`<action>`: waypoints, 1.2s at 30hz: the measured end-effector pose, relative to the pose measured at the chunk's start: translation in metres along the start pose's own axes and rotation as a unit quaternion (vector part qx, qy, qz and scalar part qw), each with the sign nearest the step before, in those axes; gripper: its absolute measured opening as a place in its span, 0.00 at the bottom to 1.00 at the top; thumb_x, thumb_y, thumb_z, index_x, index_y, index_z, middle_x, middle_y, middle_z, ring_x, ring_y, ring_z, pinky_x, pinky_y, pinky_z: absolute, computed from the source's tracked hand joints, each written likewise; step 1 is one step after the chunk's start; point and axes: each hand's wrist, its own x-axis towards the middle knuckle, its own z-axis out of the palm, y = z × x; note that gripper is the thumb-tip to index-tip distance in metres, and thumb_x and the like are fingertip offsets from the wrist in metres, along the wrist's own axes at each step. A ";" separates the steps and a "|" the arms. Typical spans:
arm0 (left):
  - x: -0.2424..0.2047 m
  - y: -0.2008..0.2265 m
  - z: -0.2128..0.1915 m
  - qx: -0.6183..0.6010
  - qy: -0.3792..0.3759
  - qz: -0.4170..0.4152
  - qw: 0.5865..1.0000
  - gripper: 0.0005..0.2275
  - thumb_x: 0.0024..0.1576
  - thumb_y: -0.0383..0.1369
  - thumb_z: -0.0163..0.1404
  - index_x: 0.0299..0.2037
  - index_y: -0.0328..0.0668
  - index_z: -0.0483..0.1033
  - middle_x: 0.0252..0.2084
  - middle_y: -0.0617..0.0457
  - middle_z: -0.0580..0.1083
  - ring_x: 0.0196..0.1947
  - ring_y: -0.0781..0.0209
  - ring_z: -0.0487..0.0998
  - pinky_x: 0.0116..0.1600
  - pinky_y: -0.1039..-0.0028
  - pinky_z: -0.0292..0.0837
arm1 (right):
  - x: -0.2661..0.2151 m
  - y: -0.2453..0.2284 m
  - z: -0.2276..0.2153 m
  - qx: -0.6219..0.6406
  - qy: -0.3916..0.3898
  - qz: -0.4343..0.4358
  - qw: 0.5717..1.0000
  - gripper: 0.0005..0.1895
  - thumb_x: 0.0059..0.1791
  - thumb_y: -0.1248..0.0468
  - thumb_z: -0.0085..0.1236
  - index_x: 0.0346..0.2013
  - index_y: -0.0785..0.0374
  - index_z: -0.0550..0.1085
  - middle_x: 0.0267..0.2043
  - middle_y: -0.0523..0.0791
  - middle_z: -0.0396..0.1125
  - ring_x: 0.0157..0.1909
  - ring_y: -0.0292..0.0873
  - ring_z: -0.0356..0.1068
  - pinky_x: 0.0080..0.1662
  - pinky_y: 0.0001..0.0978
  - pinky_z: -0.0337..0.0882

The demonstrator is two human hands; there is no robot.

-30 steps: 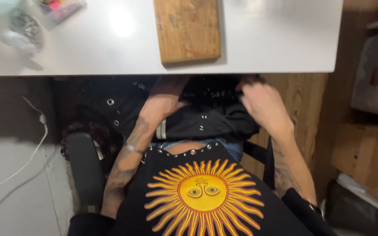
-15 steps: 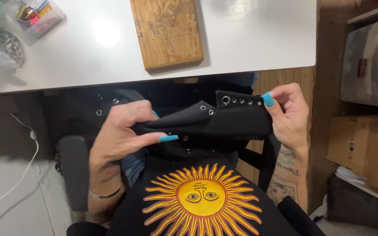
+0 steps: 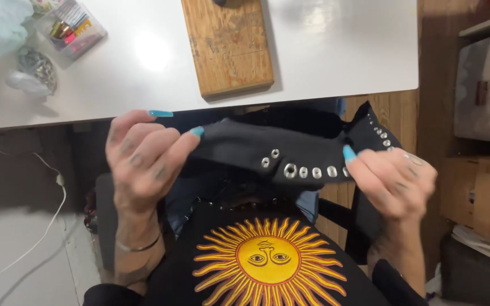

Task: Attaching metal grommets to a black garment using a manual press and a hole punch tool

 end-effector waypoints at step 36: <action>-0.037 -0.012 0.037 -0.045 -0.181 -0.196 0.963 0.06 0.48 0.32 0.53 0.32 0.42 0.72 0.28 0.56 0.72 0.30 0.57 0.71 0.40 0.74 0.66 | 0.009 0.002 0.014 0.144 -0.659 0.124 0.728 0.08 0.50 0.66 0.50 0.34 0.71 0.69 0.33 0.51 0.64 0.36 0.45 0.64 0.39 0.32 0.62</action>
